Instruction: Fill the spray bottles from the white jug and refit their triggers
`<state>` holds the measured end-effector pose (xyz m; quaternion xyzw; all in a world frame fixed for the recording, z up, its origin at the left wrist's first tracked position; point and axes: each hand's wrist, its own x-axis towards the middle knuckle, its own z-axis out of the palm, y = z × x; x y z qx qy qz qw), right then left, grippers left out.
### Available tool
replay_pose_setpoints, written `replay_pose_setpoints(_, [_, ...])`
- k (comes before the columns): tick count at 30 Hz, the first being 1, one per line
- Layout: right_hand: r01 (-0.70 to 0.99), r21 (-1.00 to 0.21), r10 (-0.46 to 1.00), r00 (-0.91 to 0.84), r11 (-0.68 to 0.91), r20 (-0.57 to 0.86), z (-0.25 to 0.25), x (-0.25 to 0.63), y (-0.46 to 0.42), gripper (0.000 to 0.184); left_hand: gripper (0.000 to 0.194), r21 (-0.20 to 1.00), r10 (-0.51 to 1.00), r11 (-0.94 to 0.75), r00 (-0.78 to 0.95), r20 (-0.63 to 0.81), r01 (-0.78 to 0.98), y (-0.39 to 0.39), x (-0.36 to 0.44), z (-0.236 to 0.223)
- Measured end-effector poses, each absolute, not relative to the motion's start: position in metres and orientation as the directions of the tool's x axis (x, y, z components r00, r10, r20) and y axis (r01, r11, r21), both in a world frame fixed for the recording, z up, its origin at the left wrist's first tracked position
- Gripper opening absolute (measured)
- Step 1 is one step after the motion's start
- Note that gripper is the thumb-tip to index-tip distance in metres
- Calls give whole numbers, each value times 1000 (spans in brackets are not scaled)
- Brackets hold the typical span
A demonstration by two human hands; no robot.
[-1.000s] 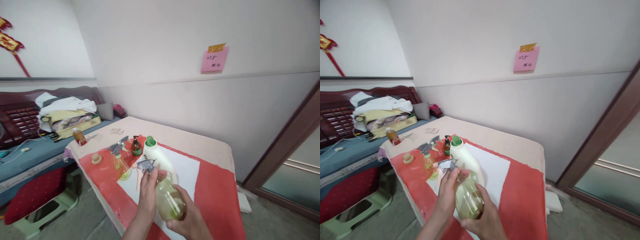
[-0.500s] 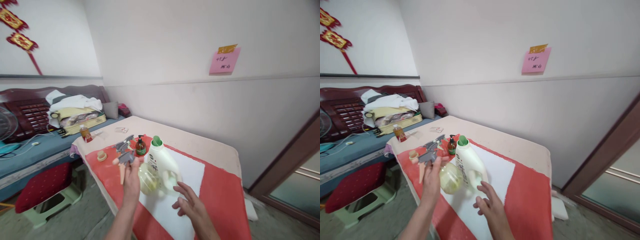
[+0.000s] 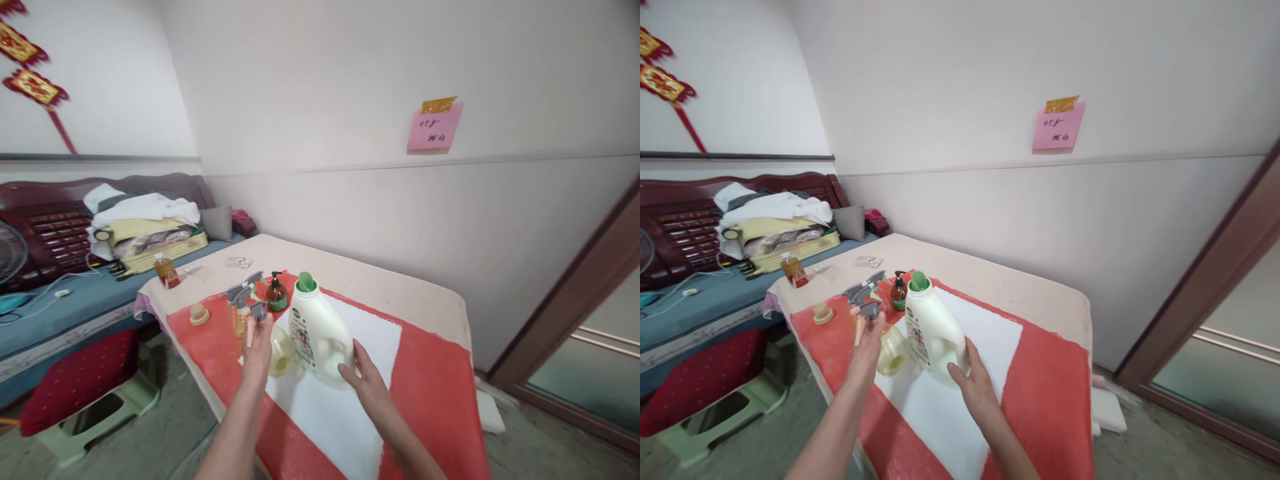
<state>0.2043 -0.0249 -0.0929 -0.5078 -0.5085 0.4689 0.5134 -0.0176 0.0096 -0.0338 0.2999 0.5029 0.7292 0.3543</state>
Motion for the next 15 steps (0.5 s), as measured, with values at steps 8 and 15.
replay_pose_setpoints(8, [144, -983, 962, 231, 116, 147, -81, 201, -58, 59, 42, 878, 949, -190, -310, 50, -439, -8, -3, -15])
replay_pose_setpoints(15, [-525, -807, 963, -172, -268, -208, -77, 178, -80, 63, 39, 895, 998, -52, -47, 35, -443, -31, 38, -25])
